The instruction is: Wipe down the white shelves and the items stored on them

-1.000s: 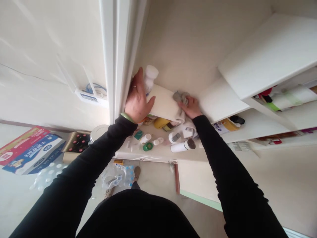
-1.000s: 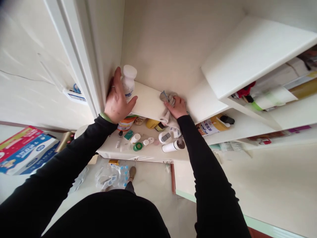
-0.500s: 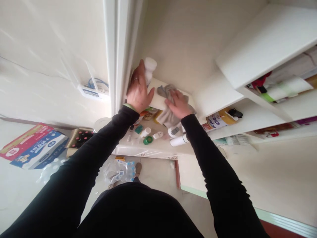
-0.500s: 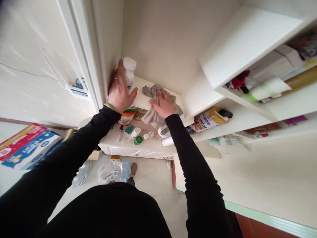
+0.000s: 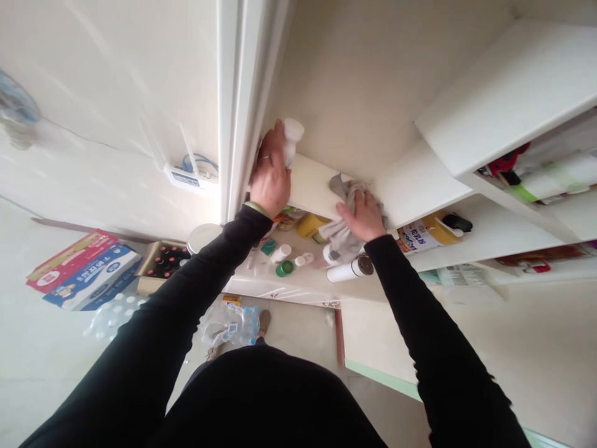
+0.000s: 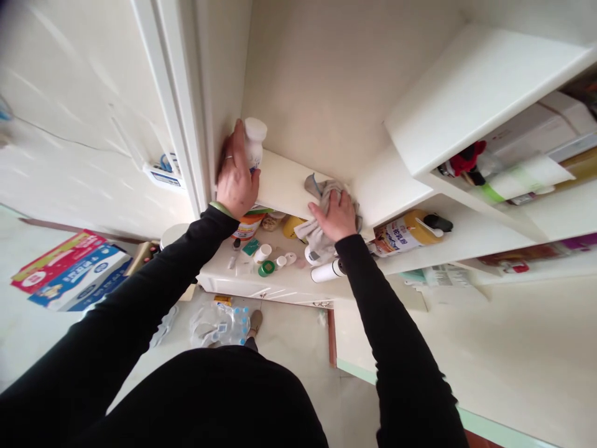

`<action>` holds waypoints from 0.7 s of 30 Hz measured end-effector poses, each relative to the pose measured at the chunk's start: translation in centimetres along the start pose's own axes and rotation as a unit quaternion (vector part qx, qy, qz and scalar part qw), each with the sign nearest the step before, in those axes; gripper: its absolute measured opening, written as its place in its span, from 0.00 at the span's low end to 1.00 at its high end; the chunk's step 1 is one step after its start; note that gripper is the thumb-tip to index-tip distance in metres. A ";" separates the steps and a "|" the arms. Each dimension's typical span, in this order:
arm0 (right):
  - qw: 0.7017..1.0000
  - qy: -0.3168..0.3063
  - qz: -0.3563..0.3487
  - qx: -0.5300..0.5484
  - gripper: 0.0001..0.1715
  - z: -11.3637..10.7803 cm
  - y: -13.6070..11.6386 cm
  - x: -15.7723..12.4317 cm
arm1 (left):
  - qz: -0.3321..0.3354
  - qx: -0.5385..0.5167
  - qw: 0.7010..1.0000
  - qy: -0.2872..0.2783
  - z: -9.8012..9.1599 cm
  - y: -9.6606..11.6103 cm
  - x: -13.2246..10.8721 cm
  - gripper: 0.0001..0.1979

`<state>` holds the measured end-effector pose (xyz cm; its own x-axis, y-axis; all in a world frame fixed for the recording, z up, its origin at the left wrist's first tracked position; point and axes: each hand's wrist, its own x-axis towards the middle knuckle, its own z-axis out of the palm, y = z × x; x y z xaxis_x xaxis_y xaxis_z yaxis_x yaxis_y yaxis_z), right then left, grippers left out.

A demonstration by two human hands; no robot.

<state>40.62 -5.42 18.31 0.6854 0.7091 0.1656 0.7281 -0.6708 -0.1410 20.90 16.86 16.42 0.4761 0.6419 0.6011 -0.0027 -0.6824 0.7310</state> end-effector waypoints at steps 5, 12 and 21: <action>0.998 -0.040 -0.051 0.006 0.67 0.8 -8.5 2.8 | 0.004 0.013 1.000 -0.018 -0.1 0.5 -0.1 0.40; 0.972 -0.018 -0.236 0.003 0.44 -0.7 -5.6 -4.4 | -0.014 0.010 1.000 -0.020 -0.2 -0.1 0.2 0.48; 0.999 -0.004 -0.032 0.003 0.50 0.6 2.7 2.5 | 0.018 0.032 0.999 0.019 -0.1 -0.1 -0.5 0.40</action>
<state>44.29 -5.27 17.75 0.6368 0.7529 0.1664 0.7710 -0.6219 -0.1366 20.60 16.65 16.08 0.4425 0.6283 0.6399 0.0375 -0.7259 0.6868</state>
